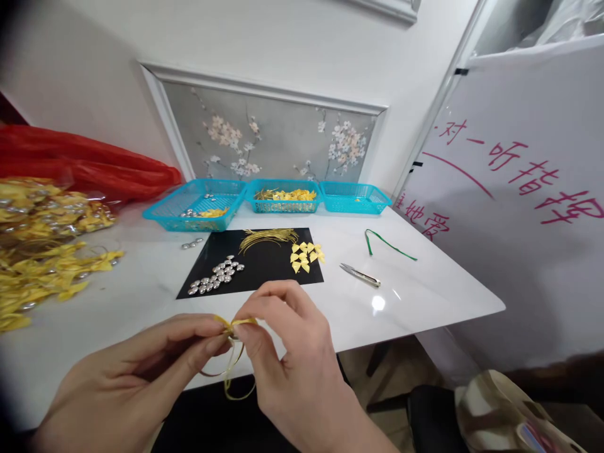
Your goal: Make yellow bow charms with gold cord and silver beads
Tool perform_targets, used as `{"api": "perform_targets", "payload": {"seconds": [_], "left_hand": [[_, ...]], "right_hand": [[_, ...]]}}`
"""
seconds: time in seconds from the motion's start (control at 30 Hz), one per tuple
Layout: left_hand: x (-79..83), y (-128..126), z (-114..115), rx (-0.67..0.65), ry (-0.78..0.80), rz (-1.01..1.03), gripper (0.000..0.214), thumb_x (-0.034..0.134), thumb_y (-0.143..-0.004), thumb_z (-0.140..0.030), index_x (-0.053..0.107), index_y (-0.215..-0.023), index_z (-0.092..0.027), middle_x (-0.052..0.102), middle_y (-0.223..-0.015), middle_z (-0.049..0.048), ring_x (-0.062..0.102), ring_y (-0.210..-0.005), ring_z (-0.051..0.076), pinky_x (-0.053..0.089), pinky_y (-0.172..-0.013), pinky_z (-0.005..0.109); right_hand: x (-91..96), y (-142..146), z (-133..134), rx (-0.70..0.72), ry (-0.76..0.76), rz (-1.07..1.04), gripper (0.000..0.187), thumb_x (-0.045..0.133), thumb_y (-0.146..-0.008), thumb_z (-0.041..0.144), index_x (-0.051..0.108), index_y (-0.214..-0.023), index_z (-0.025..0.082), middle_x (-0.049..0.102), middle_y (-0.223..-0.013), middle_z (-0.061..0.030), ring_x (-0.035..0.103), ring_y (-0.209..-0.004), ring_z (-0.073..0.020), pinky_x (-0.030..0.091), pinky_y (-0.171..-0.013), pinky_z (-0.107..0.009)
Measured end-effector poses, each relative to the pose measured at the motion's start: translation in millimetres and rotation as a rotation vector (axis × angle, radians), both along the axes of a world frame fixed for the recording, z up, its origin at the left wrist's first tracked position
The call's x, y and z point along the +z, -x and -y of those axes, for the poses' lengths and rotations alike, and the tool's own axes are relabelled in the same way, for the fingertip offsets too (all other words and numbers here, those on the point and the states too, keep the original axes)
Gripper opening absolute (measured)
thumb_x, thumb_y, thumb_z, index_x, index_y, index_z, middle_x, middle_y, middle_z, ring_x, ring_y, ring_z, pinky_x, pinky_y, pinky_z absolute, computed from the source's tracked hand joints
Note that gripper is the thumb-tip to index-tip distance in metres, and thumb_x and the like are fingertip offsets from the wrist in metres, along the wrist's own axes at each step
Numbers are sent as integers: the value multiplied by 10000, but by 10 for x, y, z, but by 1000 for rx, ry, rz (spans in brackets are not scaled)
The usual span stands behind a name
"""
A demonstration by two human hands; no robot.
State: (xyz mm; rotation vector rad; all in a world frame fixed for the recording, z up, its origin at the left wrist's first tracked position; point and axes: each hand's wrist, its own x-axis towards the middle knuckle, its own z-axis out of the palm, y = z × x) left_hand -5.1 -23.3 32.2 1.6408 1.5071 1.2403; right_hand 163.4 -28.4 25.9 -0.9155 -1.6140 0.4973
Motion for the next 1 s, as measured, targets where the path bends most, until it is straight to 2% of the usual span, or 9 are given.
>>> {"api": "perform_targets", "payload": {"seconds": [0.17, 0.27, 0.47, 0.57, 0.67, 0.77, 0.83, 0.9, 1.0], "left_hand": [[44, -40, 11, -15, -125, -31, 95, 732, -733, -291, 789, -698, -358, 798, -739, -46, 727, -636, 182, 563, -625, 189], [87, -47, 14, -24, -124, -37, 113, 725, -730, -285, 793, -672, -355, 797, -708, -39, 727, -607, 190, 565, -611, 207], [89, -19, -13, 30, -81, -34, 108, 731, -692, -291, 797, -628, -347, 806, -700, -18, 736, -620, 219, 571, -642, 251], [85, -4, -14, 5, -34, -53, 106, 717, -698, -311, 798, -633, -331, 801, -688, -8, 726, -602, 222, 560, -624, 259], [101, -14, -27, -60, 24, -47, 134, 689, -718, -311, 780, -618, -312, 776, -639, -15, 704, -572, 213, 533, -567, 249], [98, -42, -66, -87, 69, -15, 124, 699, -712, -296, 770, -611, -295, 764, -627, -16, 696, -591, 214, 527, -576, 247], [76, -54, -92, -95, 103, 47, 83, 720, -685, -276, 780, -627, -281, 774, -646, -6, 704, -619, 226, 539, -599, 258], [52, -49, -107, -102, 137, 137, 55, 741, -659, -280, 782, -628, -261, 783, -662, 14, 713, -641, 244, 550, -602, 274], [35, -14, -108, -72, 163, 161, 77, 776, -659, -322, 788, -643, -248, 794, -699, 32, 724, -675, 251, 553, -612, 272]], "right_hand": [[41, 50, 27, -94, -136, 205, 126, 558, -926, 91, 643, -879, 171, 630, -919, -55, 604, -822, -172, 516, -736, -326], [32, 84, 16, -115, -193, 309, 172, 500, -935, 61, 616, -855, 160, 649, -885, -69, 605, -791, -192, 508, -714, -351], [18, 109, 6, -55, -58, 340, 137, 471, -964, 125, 581, -897, 173, 645, -871, -67, 595, -760, -198, 505, -674, -329], [27, 96, -8, -49, -64, 390, 180, 442, -948, 82, 580, -875, 172, 644, -845, -61, 593, -730, -187, 494, -649, -315], [22, 82, -34, -91, -165, 485, 239, 430, -896, 7, 593, -846, 174, 654, -869, -59, 594, -733, -181, 477, -639, -316], [-7, 103, -46, -150, -353, 534, 280, 425, -885, -21, 614, -840, 181, 660, -917, -65, 618, -845, -206, 471, -684, -348], [-25, 134, -29, -182, -475, 429, 246, 484, -893, 3, 626, -857, 201, 658, -909, -50, 631, -940, -226, 490, -745, -375], [-29, 164, 2, -215, -523, 192, 224, 563, -879, 25, 629, -861, 238, 648, -878, -21, 647, -955, -221, 527, -780, -382], [-1, 183, 48, -80, -363, -165, 234, 532, -925, 50, 622, -908, 265, 649, -970, -31, 685, -921, -207, 599, -699, -355]]}}
